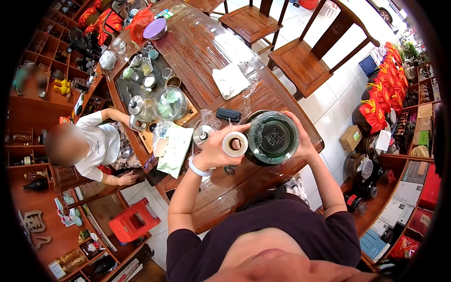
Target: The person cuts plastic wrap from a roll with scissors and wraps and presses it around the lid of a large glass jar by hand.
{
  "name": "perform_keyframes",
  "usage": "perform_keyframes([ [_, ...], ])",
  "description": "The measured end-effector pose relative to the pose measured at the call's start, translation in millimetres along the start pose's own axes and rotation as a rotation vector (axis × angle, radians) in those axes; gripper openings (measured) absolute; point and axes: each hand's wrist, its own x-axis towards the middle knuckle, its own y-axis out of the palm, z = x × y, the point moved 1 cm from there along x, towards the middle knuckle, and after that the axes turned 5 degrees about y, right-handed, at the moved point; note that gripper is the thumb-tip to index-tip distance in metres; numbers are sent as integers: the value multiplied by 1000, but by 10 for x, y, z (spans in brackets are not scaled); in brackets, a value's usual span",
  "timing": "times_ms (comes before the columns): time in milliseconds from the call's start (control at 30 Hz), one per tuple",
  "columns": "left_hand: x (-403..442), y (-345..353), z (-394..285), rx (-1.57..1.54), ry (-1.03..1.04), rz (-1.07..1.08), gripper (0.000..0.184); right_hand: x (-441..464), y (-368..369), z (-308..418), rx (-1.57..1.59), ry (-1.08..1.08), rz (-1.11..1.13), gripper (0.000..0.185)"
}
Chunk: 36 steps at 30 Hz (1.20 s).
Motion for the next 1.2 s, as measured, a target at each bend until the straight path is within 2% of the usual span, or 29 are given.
perform_keyframes([
  [33,-47,54,30,8,6,3,59,14,-18,-6,14,20,17,126],
  [133,-186,271,140,-234,-85,-261,66,27,-5,-22,57,-25,27,126],
  [300,-199,477,184,-317,-42,-400,73,37,2,19,67,-12,25,125],
  [367,-228,530,194,-273,-141,-489,72,37,-1,13,35,-15,27,124],
  [500,-340,602,212,-97,-225,-599,67,59,5,-6,87,-68,33,124],
  [567,-340,565,90,-120,-236,-619,61,49,12,15,53,-29,22,124],
  [633,-357,467,39,-8,-140,-443,58,60,20,61,20,-28,9,123],
  [700,-368,407,-92,69,-109,-399,57,72,17,47,39,-75,10,122],
  [767,-383,402,-186,269,-68,-261,57,66,17,45,39,-97,0,121],
  [800,-423,480,-157,243,-51,-305,59,61,12,53,18,-89,-7,121],
  [900,-468,703,-235,417,74,-372,61,65,10,35,13,-121,-22,119],
  [933,-468,784,-237,416,79,-370,61,63,9,49,-1,-114,-25,118],
  [1000,-511,953,-204,411,41,-565,64,53,9,24,-2,-101,-37,117],
  [1100,-484,1101,-98,363,38,-690,70,78,-3,0,42,-131,-21,117],
  [1200,-482,1149,-122,408,34,-749,68,76,4,-36,39,-143,-15,116],
])
